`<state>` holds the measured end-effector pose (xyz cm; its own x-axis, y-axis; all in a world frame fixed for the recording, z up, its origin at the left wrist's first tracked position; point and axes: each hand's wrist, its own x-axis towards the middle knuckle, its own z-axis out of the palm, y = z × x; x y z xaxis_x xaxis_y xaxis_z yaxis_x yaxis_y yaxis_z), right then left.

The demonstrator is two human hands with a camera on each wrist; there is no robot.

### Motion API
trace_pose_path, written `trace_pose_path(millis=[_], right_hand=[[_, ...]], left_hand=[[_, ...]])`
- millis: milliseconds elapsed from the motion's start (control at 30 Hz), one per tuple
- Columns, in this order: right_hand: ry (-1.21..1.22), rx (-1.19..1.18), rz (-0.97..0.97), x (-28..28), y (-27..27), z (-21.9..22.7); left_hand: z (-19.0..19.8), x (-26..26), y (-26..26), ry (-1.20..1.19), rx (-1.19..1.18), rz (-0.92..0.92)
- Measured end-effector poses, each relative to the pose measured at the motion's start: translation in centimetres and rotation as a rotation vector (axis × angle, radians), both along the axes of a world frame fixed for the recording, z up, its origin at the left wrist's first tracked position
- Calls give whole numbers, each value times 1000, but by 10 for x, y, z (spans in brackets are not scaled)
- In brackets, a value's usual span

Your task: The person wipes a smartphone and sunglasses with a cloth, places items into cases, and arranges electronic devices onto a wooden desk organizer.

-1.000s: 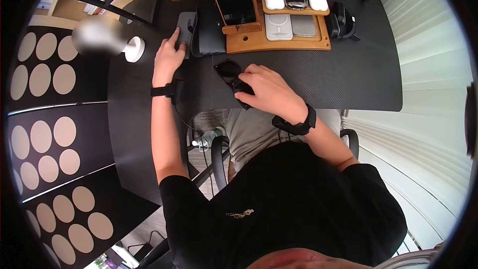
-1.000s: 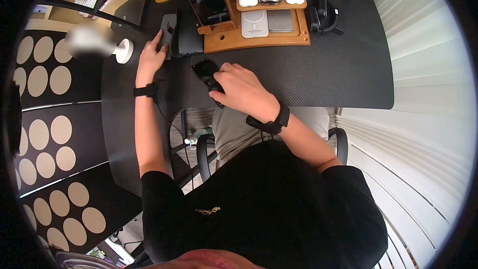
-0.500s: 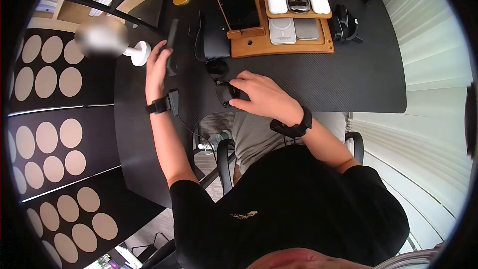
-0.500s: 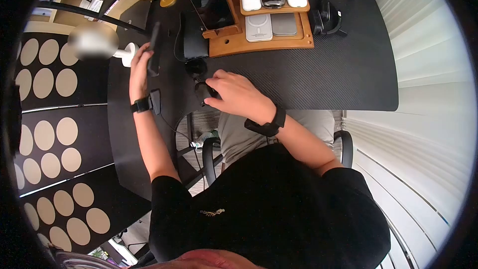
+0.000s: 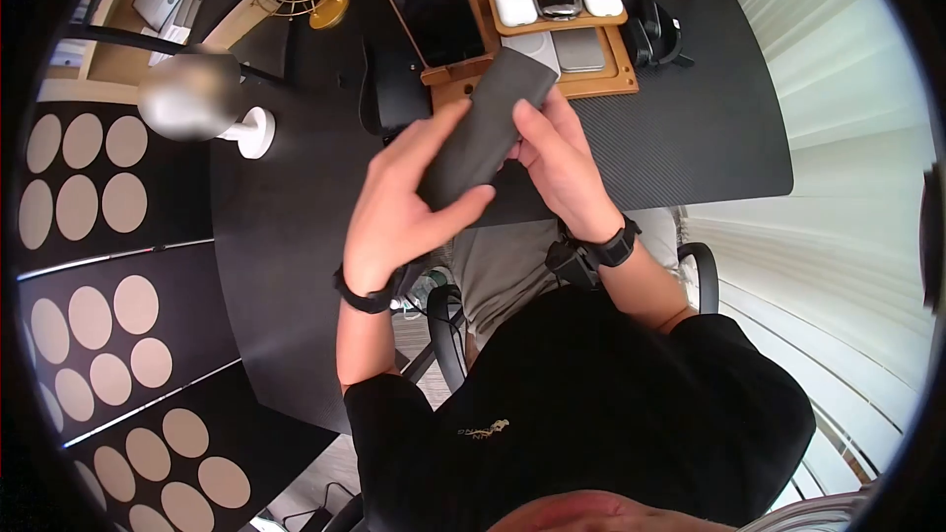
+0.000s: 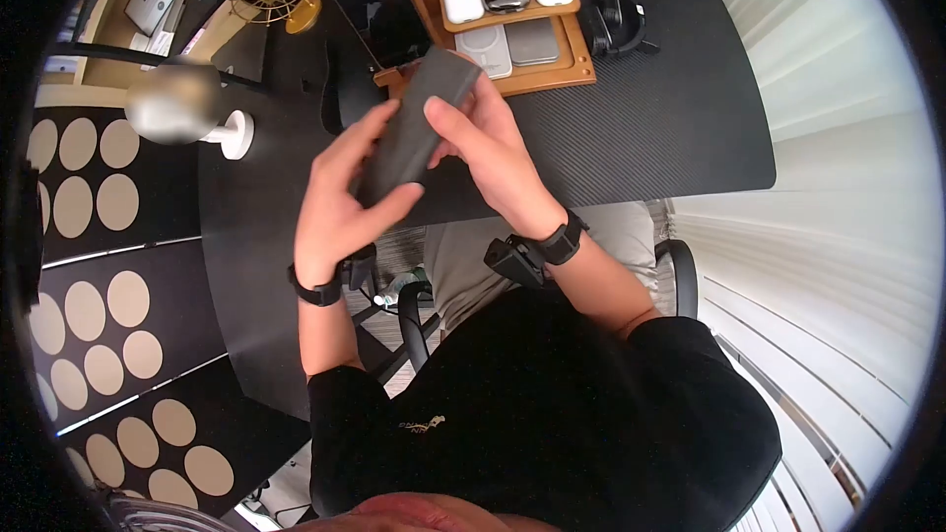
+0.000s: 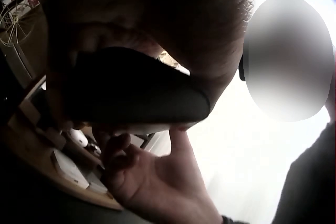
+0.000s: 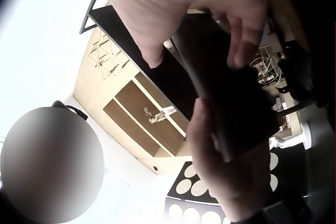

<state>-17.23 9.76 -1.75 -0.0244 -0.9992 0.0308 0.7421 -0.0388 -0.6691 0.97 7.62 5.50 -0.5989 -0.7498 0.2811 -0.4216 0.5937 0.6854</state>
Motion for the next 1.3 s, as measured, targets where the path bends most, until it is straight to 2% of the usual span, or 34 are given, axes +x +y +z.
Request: trace_pose_path(millis=[33, 167, 500, 633, 833, 933, 1000, 1133, 1233, 1300], right_hand=[[1, 4, -8, -2, 0, -4], [-47, 109, -110, -5, 0, -11], [52, 1, -66, -10, 0, -26], [14, 7, -123, -8, -2, -24], [33, 15, -99, -10, -1, -26], [-52, 96, -88, -11, 3, -15], [-27, 98, -89, -12, 4, -11], [-19, 101, -73, -15, 4, -13], [-26, 88, -80, -12, 4, -11], [-7, 89, -75, -10, 5, -10]], left_hand=[[1, -4, 4, -71, 67, -3], [-6, -8, 8, -83, 41, -75], [7, -5, 17, -255, -80, -53], [1, -5, 12, -222, -94, -70], [-2, -7, 10, -108, -120, -93], [-1, -3, 9, -132, -6, -6], [-5, 1, 3, 32, 80, 70], [-4, 6, -5, 51, 131, 168], [-14, 8, -11, -21, -210, 82], [-9, 3, -4, -74, -233, 92]])
